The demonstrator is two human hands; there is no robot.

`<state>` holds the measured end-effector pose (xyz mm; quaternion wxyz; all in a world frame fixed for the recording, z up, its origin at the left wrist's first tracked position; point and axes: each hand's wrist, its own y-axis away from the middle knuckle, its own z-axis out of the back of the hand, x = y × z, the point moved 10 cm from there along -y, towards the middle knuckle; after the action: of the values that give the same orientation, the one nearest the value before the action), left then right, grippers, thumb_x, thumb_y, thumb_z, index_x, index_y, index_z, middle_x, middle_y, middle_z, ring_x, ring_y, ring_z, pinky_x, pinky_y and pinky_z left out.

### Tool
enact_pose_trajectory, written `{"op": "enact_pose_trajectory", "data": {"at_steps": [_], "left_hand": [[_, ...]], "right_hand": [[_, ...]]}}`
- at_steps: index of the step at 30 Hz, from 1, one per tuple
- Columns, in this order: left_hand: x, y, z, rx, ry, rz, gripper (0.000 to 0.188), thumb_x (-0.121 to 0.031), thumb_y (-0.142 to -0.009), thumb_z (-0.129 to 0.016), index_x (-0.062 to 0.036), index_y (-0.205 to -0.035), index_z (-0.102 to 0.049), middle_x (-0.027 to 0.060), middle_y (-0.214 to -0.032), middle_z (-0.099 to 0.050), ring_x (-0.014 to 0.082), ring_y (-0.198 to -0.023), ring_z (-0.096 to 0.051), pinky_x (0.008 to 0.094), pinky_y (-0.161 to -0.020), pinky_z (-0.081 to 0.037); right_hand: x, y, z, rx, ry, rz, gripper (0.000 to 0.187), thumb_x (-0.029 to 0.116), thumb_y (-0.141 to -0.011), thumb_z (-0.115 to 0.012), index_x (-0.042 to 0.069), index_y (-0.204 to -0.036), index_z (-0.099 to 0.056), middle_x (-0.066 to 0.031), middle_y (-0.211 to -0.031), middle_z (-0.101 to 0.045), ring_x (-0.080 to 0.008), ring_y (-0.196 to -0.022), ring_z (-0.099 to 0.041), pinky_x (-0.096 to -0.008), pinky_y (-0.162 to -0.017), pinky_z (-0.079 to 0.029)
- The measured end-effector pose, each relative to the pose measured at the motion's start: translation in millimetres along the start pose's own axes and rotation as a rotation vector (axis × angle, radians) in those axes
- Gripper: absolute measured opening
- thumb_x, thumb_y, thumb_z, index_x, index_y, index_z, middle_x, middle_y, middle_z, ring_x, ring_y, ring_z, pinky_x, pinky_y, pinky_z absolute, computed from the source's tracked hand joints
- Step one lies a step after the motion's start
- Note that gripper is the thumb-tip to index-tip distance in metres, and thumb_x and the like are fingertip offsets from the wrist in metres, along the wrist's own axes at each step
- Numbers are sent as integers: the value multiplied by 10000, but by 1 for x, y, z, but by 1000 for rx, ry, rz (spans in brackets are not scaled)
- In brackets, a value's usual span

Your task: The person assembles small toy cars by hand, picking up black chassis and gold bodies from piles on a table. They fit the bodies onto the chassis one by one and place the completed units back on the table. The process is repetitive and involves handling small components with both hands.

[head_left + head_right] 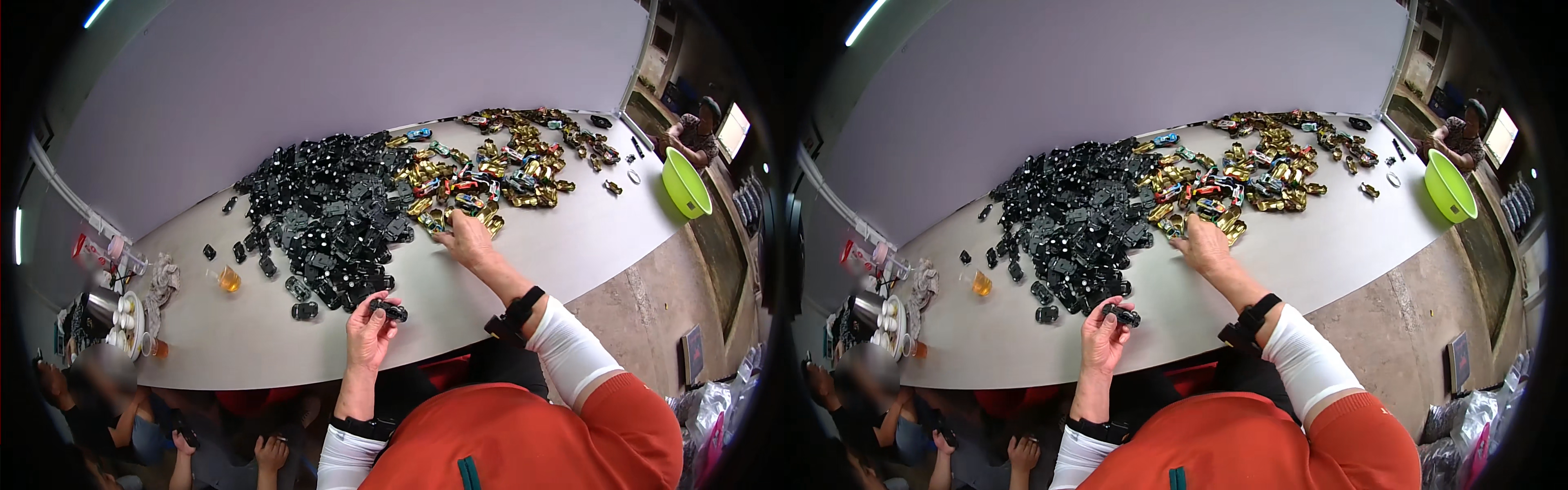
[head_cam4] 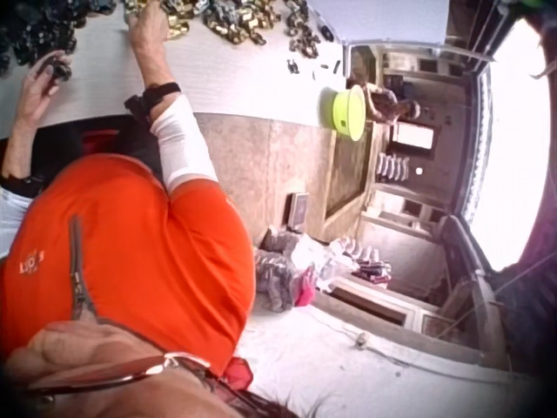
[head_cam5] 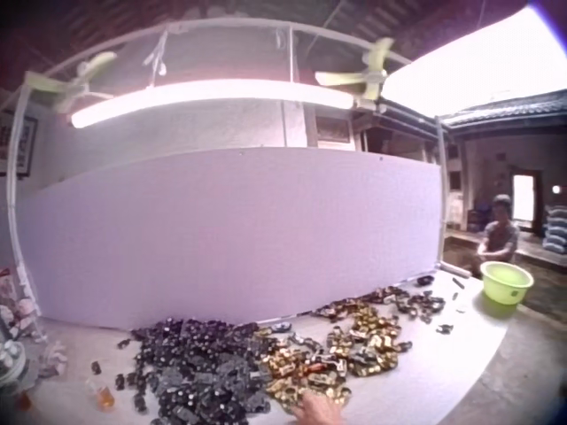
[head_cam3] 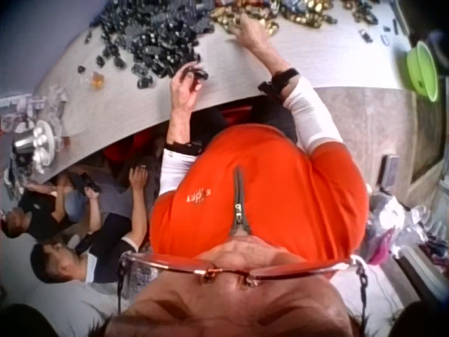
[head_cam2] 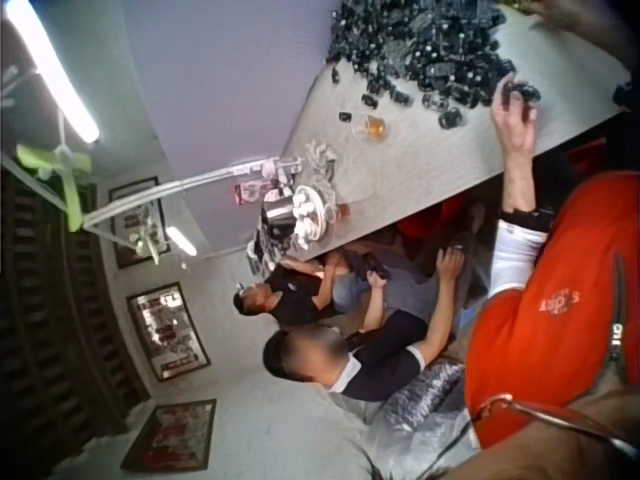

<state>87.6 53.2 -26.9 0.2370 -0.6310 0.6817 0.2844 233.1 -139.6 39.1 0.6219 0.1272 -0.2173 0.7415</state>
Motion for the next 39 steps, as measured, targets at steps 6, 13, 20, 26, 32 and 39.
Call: {"op": "enact_pose_trajectory", "data": {"at_steps": [6, 13, 20, 26, 32, 39], "left_hand": [[1, 8, 0, 25, -72, -44, 321, -84, -817, -630, -13, -1110, -522, 160, -1005, -604, 130, -647, -568, 222, -500, -449], [-4, 10, -9, 30, -61, -85, 369, -148, -823, -632, -30, -1145, -497, 167, -1015, -599, 141, -653, -572, 221, -502, -454], [-3, 8, -3, 55, 16, -76, 411, -85, -783, -659, -10, -1158, -509, 177, -1038, -590, 133, -679, -581, 212, -519, -470], [-5, 12, -7, 93, -9, -86, 416, -52, -777, -656, 3, -1161, -505, 184, -1063, -575, 147, -697, -587, 228, -550, -496], [-4, 11, -11, 103, -12, -96, 411, -132, -823, -620, 4, -1185, -481, 176, -1020, -583, 163, -702, -585, 240, -554, -492], [3, 10, -27, 166, 12, 105, 467, -257, -887, -528, 31, -1237, -415, 159, -837, -598, 211, -694, -606, 263, -515, -489]], "right_hand": [[15, -6, -15, 65, 61, 73, 320, 257, -753, -654, 31, -890, -473, -169, -843, -620, -357, -813, -594, -437, -683, -475], [15, 13, 0, 15, 65, 218, 308, 226, -720, -674, 60, -921, -509, -136, -828, -612, -328, -817, -595, -434, -653, -471], [32, -3, -13, 94, 190, 277, 155, 169, -717, -641, 56, -814, -598, -148, -860, -594, -332, -803, -602, -427, -653, -483], [43, 44, 3, 237, -758, 61, 244, 70, -757, -662, -5, -943, -524, -65, -781, -572, -147, -662, -564, -284, -589, -467], [36, 61, -9, 62, -483, 352, 259, 61, -767, -650, -5, -997, -549, -43, -800, -575, -101, -696, -539, -265, -597, -451], [72, 91, -25, 658, -1098, 137, 288, 108, -742, -700, 34, -1003, -605, -3, -737, -602, -66, -624, -529, -209, -522, -402]]}}
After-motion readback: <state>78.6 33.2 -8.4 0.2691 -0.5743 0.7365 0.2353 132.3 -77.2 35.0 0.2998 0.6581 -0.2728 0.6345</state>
